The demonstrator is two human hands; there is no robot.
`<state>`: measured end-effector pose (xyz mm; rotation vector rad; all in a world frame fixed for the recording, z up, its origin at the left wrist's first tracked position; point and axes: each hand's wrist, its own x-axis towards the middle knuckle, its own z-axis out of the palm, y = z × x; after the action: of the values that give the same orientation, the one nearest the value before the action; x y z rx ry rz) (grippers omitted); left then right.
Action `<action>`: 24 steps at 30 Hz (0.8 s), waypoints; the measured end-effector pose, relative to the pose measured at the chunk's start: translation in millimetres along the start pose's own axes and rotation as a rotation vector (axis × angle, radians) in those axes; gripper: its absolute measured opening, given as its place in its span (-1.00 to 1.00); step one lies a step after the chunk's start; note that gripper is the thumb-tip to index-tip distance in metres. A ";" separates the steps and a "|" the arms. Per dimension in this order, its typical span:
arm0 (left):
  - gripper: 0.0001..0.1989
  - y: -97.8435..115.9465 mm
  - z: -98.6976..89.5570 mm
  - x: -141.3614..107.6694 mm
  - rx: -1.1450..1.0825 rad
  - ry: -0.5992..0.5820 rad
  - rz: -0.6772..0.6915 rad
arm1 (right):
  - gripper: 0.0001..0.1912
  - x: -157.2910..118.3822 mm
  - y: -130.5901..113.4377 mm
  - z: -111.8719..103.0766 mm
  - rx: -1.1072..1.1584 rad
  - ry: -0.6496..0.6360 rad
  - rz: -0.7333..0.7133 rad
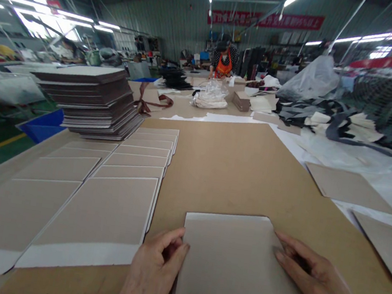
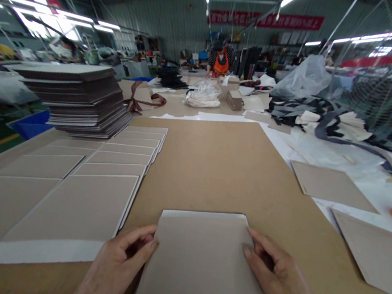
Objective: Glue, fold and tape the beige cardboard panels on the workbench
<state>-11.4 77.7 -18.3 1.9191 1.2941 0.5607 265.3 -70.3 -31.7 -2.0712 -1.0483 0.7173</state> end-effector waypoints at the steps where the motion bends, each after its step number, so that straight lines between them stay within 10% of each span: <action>1: -0.76 0.2 0.8 0.5 -0.001 -0.004 0.005 | -0.43 1.2 -0.4 0.1 -0.010 0.003 0.000; 24: -0.74 -1.2 4.7 4.4 0.101 -0.050 0.087 | -0.47 12.6 8.3 9.1 -0.161 0.110 -0.030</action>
<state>-7.0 80.4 -22.4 2.0676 1.2326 0.4965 269.0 -60.3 -45.7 -2.1998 -1.1029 0.5120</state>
